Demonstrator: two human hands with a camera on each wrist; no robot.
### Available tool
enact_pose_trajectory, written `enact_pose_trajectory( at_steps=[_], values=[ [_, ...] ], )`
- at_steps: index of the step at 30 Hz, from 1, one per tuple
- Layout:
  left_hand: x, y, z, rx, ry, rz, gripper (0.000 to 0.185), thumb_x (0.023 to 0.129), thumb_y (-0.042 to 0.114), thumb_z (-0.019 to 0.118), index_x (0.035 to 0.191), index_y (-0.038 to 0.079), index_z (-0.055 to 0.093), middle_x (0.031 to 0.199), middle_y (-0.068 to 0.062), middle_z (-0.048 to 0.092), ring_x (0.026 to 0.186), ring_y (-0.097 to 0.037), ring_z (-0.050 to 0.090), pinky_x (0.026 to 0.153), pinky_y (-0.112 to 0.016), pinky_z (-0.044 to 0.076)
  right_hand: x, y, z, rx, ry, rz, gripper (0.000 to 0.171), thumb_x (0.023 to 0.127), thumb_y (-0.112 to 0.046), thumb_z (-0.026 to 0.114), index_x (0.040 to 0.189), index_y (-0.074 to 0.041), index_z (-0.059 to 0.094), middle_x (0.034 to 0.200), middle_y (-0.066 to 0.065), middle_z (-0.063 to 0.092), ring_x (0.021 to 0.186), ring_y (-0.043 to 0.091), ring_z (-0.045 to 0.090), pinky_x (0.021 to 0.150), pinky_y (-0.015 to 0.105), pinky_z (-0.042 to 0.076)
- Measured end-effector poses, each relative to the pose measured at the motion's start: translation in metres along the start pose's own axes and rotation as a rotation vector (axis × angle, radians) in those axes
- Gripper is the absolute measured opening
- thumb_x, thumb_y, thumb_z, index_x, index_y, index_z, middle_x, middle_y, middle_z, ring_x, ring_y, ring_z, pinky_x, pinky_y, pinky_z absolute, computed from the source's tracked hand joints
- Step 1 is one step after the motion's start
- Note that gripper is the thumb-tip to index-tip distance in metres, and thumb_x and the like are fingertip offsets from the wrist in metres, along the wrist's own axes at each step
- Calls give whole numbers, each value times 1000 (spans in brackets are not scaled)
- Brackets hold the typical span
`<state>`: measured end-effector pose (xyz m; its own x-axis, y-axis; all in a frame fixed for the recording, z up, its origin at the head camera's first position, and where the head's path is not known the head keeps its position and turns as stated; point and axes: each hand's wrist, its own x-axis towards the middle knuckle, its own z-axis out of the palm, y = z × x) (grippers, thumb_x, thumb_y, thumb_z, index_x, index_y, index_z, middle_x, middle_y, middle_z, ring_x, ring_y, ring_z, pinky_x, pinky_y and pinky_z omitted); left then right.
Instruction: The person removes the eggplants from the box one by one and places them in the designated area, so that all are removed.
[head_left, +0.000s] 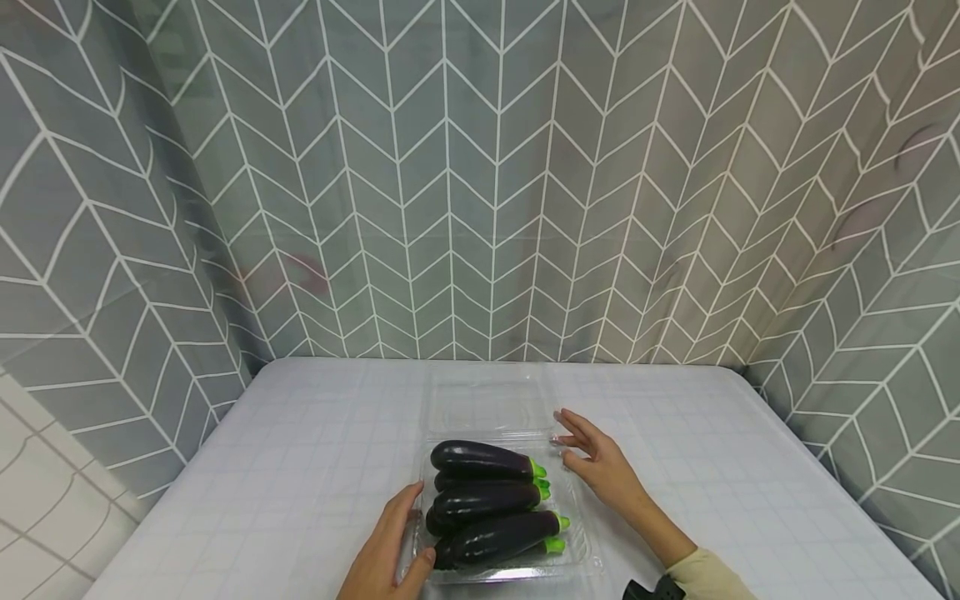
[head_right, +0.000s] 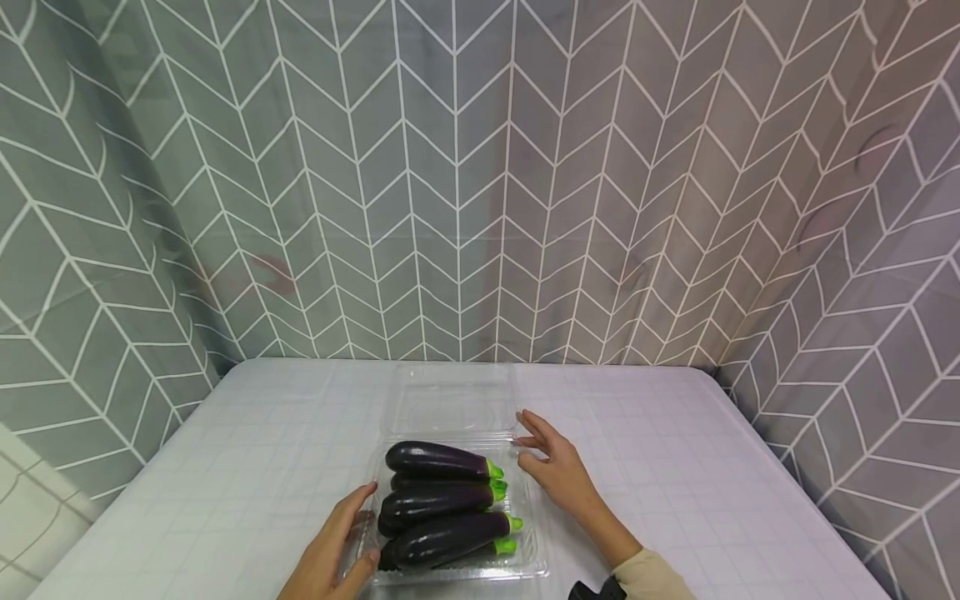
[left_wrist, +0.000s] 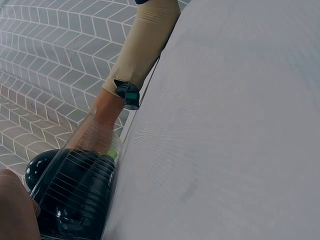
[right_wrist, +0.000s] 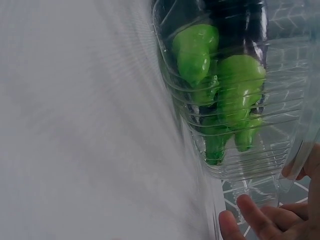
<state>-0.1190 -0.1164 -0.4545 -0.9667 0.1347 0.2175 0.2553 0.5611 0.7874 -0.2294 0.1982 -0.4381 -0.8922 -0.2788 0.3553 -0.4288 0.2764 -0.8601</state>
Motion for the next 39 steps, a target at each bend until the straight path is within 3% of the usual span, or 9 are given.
enact_pose_trajectory(
  at_steps=[3,11,19,22,26,30,35,39],
  values=[
    [0,1,0,-13,-10,-14,68,85,13,63,144,15,30,146,-5,32,118,-25,47,94,-59,37,0,5,0,-5,0,4,60,87,7,56,141,-10,38,141,6,42,112,32,54,75,26,52],
    [1,0,-1,-9,-12,2,67,85,11,62,144,15,31,146,-4,32,118,-23,46,95,-57,37,-1,6,0,36,-19,14,55,89,4,56,140,-9,40,141,16,40,112,34,53,74,30,53],
    [2,-2,-1,13,13,46,69,83,10,64,144,16,32,144,0,33,122,-19,42,97,-52,38,-2,3,-1,-17,9,82,48,92,0,54,138,-7,42,138,17,44,109,31,56,73,31,54],
    [3,-4,0,9,31,73,71,83,10,66,144,17,32,145,-2,33,125,-19,39,97,-51,38,-3,-1,-4,-121,57,58,47,92,-6,58,137,-8,44,135,16,47,107,31,57,76,32,53],
    [3,-6,1,11,45,104,70,84,13,67,145,14,32,147,-6,30,129,-22,34,96,-53,38,-4,-8,-9,-298,142,-3,51,89,-16,65,136,-15,46,129,9,54,105,28,59,81,36,52],
    [4,-6,-1,-30,40,76,64,90,25,62,145,13,32,149,-8,26,131,-29,30,94,-65,31,-6,-21,-11,-388,184,-98,57,85,-16,70,137,-21,47,125,-2,57,108,21,57,84,38,50],
    [6,-7,-3,-70,58,86,59,92,29,59,145,19,35,152,-5,20,134,-29,24,93,-69,28,-10,-42,-4,-419,143,-323,61,81,-6,70,136,-19,49,134,-1,51,117,16,51,89,32,47],
    [7,-9,-3,-60,68,127,59,91,25,60,144,27,35,154,0,17,136,-27,21,95,-70,24,-18,-74,8,-405,93,-471,56,76,2,71,128,-11,56,132,6,53,116,24,52,93,20,41]
  ],
)
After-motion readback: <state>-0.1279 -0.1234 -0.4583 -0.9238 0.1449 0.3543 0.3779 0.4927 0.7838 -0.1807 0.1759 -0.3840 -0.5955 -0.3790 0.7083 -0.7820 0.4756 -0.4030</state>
